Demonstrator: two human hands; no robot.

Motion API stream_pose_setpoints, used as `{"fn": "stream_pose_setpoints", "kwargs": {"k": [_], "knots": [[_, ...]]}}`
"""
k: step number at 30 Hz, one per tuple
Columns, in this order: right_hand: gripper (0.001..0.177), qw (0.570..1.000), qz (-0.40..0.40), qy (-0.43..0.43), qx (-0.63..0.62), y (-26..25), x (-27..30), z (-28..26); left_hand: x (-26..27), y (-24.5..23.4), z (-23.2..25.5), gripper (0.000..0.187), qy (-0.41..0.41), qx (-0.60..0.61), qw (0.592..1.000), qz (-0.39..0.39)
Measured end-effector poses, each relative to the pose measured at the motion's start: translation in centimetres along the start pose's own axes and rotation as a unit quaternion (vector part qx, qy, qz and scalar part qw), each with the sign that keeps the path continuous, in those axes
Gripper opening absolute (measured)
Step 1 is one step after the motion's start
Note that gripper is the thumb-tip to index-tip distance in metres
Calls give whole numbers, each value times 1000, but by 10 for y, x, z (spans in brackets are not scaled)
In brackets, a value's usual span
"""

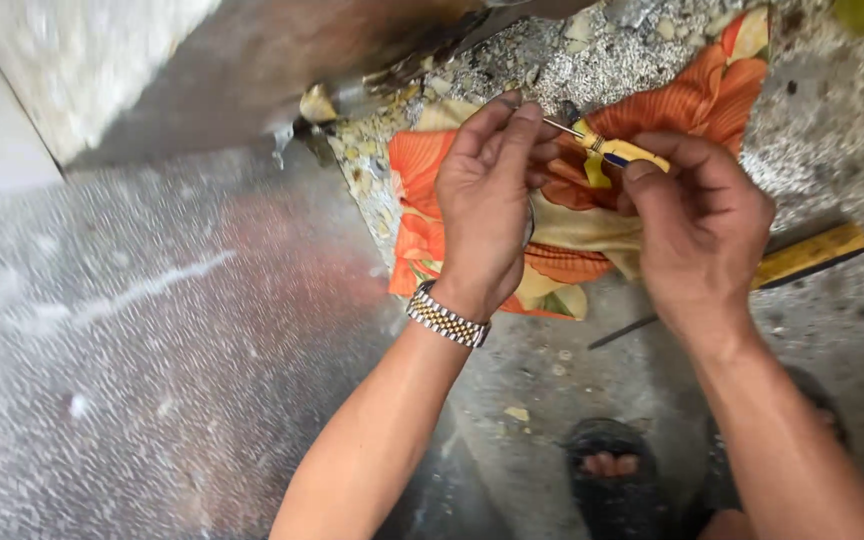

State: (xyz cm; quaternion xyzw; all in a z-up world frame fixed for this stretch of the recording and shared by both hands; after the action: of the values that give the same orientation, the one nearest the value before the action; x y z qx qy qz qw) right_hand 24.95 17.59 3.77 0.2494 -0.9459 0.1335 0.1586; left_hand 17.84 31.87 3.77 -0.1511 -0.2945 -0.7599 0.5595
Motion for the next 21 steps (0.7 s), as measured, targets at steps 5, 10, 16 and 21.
{"fn": "stream_pose_setpoints", "kwargs": {"k": [5,10,16,21], "knots": [[27,990,-38,38,-129,-4,-20,-1,-6,8,-2,19,-26,-17,997,-64],[29,980,-144,8,-140,-8,-38,-13,-20,11,4,19,-19,-40,995,-86],[25,987,-67,-103,-99,21,-44,-16,-27,2,10,27,5,7,998,68],[23,973,2,-228,34,48,-47,-13,-25,13,9,35,-19,29,995,90]]}}
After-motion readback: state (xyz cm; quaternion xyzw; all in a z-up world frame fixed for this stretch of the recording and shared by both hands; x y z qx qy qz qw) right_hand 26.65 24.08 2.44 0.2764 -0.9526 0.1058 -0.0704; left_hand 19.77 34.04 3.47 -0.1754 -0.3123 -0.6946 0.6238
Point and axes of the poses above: each hand's wrist, its own x-axis away from the middle knuckle, its own y-axis out of the palm, z = x × y, the point moved 3 cm from there along -x, towards the middle knuckle, and after that the axes turned 11 degrees about x, right-handed, at the moved point
